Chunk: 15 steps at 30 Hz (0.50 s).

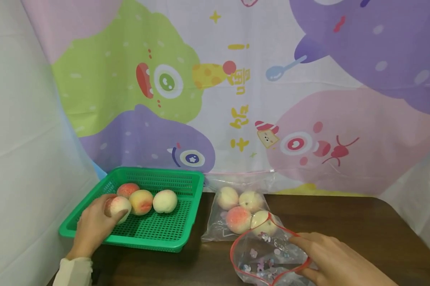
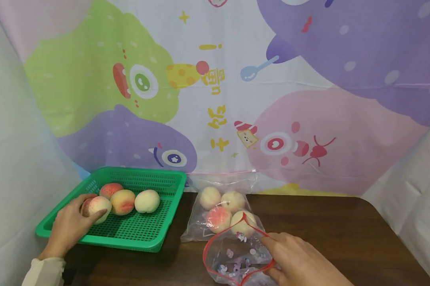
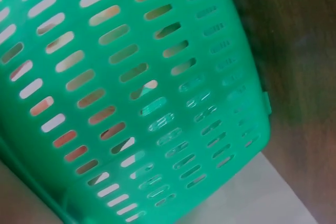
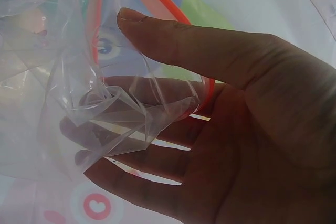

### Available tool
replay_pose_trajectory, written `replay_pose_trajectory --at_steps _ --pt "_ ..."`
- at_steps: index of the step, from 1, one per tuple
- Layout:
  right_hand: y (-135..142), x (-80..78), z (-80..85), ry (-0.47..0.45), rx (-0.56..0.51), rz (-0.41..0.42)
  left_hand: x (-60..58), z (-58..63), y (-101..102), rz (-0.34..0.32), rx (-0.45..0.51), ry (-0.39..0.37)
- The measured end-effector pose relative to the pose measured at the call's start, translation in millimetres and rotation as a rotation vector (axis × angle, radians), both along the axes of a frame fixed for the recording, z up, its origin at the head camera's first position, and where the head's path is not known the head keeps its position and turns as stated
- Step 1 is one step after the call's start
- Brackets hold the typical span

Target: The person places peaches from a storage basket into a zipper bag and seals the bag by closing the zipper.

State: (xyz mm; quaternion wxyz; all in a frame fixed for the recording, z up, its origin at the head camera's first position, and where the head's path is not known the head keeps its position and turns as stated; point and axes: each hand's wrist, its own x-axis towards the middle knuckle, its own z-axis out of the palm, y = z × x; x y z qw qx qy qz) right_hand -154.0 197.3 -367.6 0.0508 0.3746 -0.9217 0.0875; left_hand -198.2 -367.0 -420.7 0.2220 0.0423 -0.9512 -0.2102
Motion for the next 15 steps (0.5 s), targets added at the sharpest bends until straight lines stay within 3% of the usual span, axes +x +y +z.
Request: replay_pose_trajectory --at_steps 4,15 --pt "1.0 -1.1 -0.1 0.005 0.004 0.010 0.0 -2.2 1.6 0.017 0.000 0.079" --pt "0.1 -0.4 -0.3 0.042 -0.021 0.027 0.0 -2.9 2.6 0.010 -0.025 0.198"
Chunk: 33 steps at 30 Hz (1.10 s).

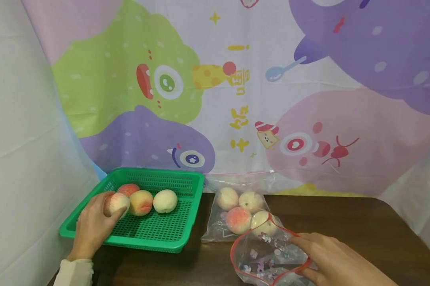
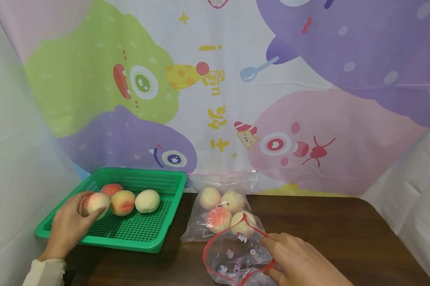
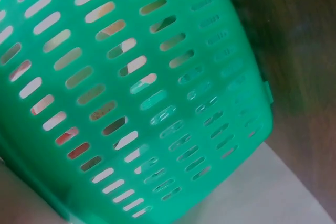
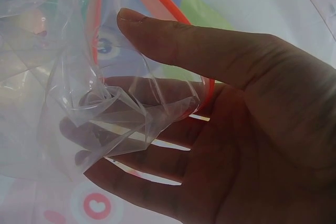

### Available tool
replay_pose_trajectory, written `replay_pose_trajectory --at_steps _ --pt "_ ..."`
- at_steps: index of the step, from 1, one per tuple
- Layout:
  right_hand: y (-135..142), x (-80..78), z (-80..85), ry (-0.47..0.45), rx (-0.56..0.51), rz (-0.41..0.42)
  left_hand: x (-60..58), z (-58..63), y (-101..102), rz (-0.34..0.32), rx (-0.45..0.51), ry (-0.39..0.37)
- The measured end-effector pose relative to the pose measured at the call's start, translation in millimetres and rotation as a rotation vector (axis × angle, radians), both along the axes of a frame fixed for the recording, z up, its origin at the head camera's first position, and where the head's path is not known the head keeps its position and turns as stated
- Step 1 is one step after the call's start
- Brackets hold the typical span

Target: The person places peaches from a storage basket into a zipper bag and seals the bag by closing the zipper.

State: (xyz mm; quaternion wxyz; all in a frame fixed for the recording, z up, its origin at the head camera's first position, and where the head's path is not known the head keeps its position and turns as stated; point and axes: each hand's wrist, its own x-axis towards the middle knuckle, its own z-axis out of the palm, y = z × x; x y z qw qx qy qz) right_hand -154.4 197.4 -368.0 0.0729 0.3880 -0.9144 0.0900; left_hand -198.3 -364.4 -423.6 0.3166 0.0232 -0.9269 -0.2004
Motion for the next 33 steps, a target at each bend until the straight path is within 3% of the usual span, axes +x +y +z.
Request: replay_pose_trajectory --at_steps 9,20,24,33 --pt "-0.7 1.4 2.7 -0.002 -0.013 -0.014 5.0 19.7 13.1 -0.035 -0.030 0.055" --pt "-1.1 3.1 2.6 0.001 -0.009 -0.025 18.8 46.4 45.0 -0.106 -0.088 0.038" --pt "-1.1 3.5 3.1 -0.001 -0.018 -0.021 24.1 52.6 57.1 -0.182 -0.060 0.038" --pt "-0.6 4.6 4.7 0.029 -0.036 -0.004 33.5 63.0 90.5 -0.430 0.033 0.082"
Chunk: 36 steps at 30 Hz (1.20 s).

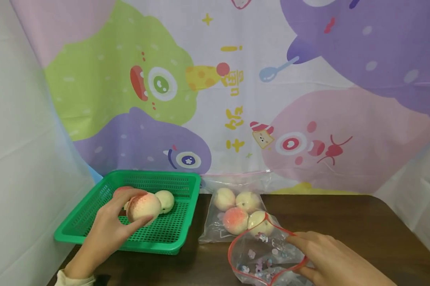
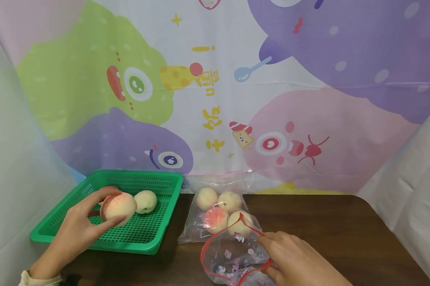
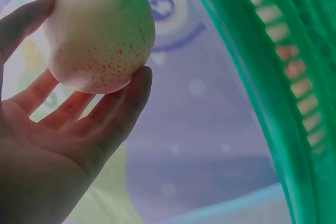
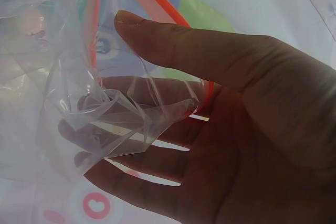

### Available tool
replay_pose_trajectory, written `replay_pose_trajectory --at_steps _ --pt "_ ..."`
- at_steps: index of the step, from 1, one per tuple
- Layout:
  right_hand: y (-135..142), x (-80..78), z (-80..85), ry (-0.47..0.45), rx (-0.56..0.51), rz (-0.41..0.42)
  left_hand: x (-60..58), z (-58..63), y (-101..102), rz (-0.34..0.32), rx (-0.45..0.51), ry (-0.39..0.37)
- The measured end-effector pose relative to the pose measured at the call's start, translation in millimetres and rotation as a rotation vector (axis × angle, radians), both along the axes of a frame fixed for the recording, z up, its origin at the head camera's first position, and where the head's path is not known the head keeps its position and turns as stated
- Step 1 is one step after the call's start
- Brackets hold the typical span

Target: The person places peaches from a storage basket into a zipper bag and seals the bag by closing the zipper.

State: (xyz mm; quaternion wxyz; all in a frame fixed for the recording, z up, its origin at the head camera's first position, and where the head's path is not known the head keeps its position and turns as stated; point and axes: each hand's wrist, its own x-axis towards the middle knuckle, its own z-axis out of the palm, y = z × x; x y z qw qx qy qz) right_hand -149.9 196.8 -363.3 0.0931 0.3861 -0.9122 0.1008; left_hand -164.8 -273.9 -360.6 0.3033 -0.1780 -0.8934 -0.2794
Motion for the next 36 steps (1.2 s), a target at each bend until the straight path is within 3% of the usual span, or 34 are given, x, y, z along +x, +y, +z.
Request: replay_pose_trajectory --at_steps 3,7,12,19,23,30,36 --pt "-0.2 0.4 0.3 0.004 0.003 -0.004 5.2 3.5 15.0 -0.082 0.037 -0.003" --pt "0.3 0.5 -0.2 0.003 0.015 -0.008 12.7 7.5 34.1 -0.177 0.059 -0.063" --pt "2.7 1.0 -2.2 0.041 0.018 0.016 22.6 15.2 49.8 -0.227 0.061 -0.113" --pt "2.9 0.2 -1.7 0.040 0.015 0.008 31.4 26.6 65.5 -0.331 0.060 -0.053" --pt "3.0 0.5 -1.0 0.044 0.016 0.012 34.3 31.6 74.1 -0.349 0.003 -0.011" --pt "3.5 1.2 -1.0 0.017 -0.003 0.017 39.2 36.7 86.5 -0.353 -0.051 -0.015" --pt "4.1 1.3 0.6 0.100 -0.034 0.073 43.4 43.2 96.4 -0.406 -0.070 -0.011"
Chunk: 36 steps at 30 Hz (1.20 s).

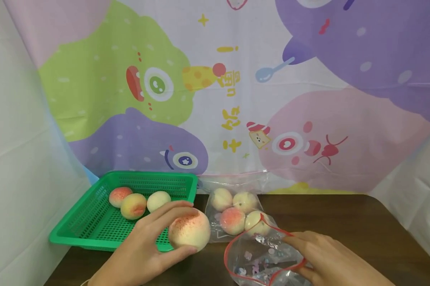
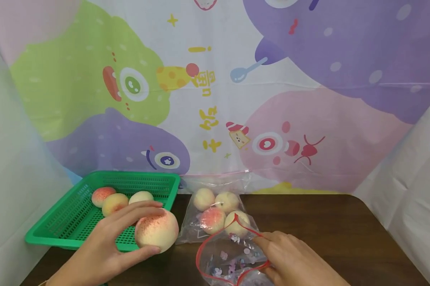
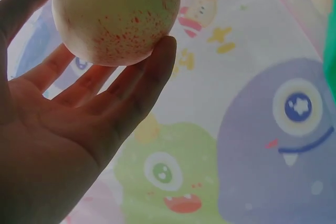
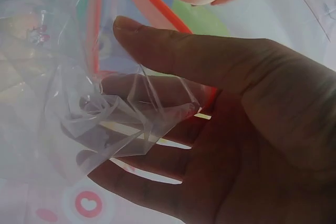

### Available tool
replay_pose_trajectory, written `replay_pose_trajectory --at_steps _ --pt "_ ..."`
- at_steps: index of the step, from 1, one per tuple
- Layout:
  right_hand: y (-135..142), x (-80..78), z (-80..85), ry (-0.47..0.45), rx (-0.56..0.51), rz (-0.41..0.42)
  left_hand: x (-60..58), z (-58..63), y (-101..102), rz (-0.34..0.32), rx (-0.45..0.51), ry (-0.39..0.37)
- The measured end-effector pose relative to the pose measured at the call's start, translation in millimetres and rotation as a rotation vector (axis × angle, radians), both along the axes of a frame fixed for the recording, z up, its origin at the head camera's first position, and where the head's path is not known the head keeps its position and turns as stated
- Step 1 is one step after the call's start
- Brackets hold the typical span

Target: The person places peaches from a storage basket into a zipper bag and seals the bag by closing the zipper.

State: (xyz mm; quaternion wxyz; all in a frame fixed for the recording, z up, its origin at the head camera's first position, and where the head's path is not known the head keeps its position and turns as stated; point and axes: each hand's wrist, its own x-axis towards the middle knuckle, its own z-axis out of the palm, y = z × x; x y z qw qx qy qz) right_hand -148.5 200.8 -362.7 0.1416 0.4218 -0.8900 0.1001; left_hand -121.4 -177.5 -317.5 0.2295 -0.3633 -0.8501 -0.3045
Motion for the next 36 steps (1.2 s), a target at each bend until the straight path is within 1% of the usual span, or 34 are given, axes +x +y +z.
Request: replay_pose_trajectory --at_steps 3,5,7,12,15,17,19,21,23,27,31,34,36 --pt "-0.4 -0.1 1.4 -0.018 -0.001 0.001 1.0 3.7 3.9 -0.009 -0.011 -0.017" --pt "-0.7 0.1 2.3 -0.040 0.002 -0.008 1.9 5.6 6.6 0.001 -0.023 -0.026" --pt "-1.0 0.4 3.3 -0.063 0.005 -0.018 2.4 7.1 9.8 0.003 -0.032 -0.010" --pt "0.8 2.7 2.7 0.005 -0.014 0.012 3.4 9.0 19.7 -0.029 -0.041 0.028" --pt "0.6 3.3 2.6 0.017 -0.015 0.014 2.4 9.2 26.0 -0.051 -0.052 0.001" --pt "0.1 3.3 3.2 -0.003 -0.008 0.006 0.3 7.7 30.7 -0.058 -0.063 -0.017" --pt "-0.3 3.7 3.6 -0.019 0.001 -0.001 -3.1 4.6 36.3 -0.069 -0.072 -0.017" --pt "-0.4 3.8 4.2 -0.061 0.018 -0.011 -6.5 1.0 41.7 -0.082 -0.084 -0.005" --pt "0.0 3.1 4.4 -0.103 0.036 -0.022 -8.5 -2.0 45.5 -0.087 -0.099 -0.011" --pt "-0.4 3.2 3.6 -0.084 0.040 -0.019 -9.7 -6.4 49.6 -0.082 -0.131 0.004" --pt "-0.4 4.2 2.2 -0.014 0.022 0.003 -9.2 -9.3 53.1 -0.071 -0.158 0.041" --pt "0.4 4.1 1.7 0.003 0.017 0.011 -8.1 -11.2 56.7 -0.069 -0.183 0.046" --pt "0.7 4.1 1.7 -0.003 0.018 0.012 -7.5 -12.5 59.1 -0.066 -0.204 0.047"
